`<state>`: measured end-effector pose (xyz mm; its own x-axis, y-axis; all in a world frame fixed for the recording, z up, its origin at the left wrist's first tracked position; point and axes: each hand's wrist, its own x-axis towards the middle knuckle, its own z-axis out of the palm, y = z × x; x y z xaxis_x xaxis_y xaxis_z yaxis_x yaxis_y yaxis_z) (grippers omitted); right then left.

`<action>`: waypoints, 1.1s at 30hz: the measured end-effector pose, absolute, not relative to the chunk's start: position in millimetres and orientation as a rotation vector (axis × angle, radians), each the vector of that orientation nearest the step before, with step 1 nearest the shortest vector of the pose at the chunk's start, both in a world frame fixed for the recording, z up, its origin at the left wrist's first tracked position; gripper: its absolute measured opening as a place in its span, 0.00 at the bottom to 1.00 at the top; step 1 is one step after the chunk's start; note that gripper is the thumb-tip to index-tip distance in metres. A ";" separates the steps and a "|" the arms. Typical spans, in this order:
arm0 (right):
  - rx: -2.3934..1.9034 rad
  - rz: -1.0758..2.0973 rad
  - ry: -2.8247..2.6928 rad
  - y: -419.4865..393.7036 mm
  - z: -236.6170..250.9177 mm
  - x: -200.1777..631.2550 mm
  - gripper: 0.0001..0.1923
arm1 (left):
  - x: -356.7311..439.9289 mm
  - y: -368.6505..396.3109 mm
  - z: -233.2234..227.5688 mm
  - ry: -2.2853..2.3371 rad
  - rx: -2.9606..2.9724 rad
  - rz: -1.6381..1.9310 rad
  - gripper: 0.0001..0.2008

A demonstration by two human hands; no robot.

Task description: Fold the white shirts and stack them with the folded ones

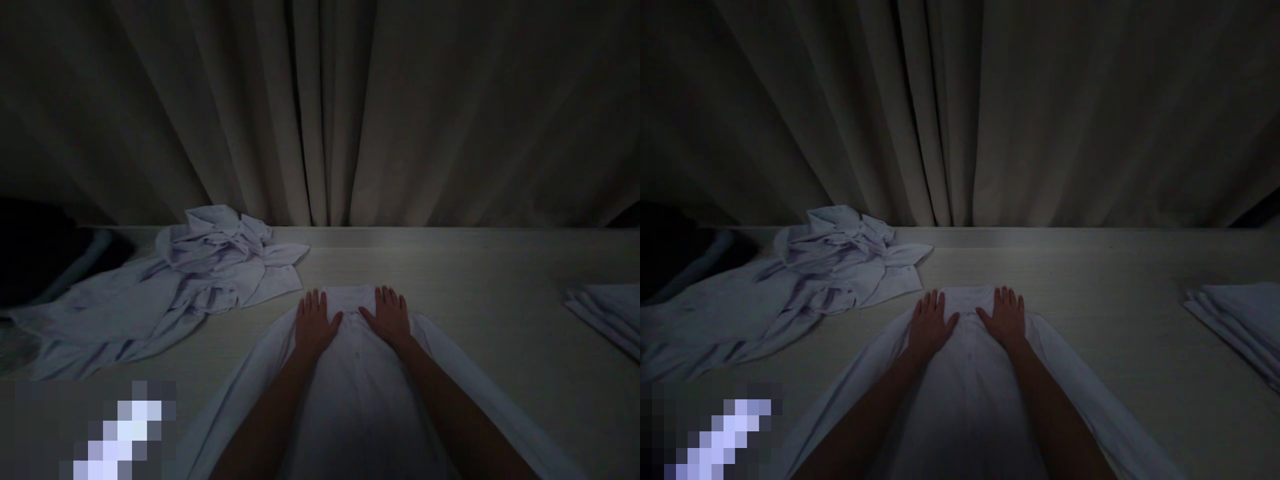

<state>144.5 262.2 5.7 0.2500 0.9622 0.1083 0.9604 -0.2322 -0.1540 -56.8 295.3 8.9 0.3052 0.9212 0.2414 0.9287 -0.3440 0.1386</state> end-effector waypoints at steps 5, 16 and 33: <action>-2.353 0.058 -1.821 260.8 8.9 144.0 0.48 | -56.6 296.2 9.4 -1.821 -2.521 -0.401 0.40; -2.371 0.005 -1.697 264.8 5.6 139.4 0.44 | -55.2 296.8 5.6 -1.804 -2.515 -0.461 0.44; -2.342 -0.003 -1.688 266.3 3.6 139.8 0.43 | -55.4 298.4 1.7 -1.755 -2.455 -0.452 0.43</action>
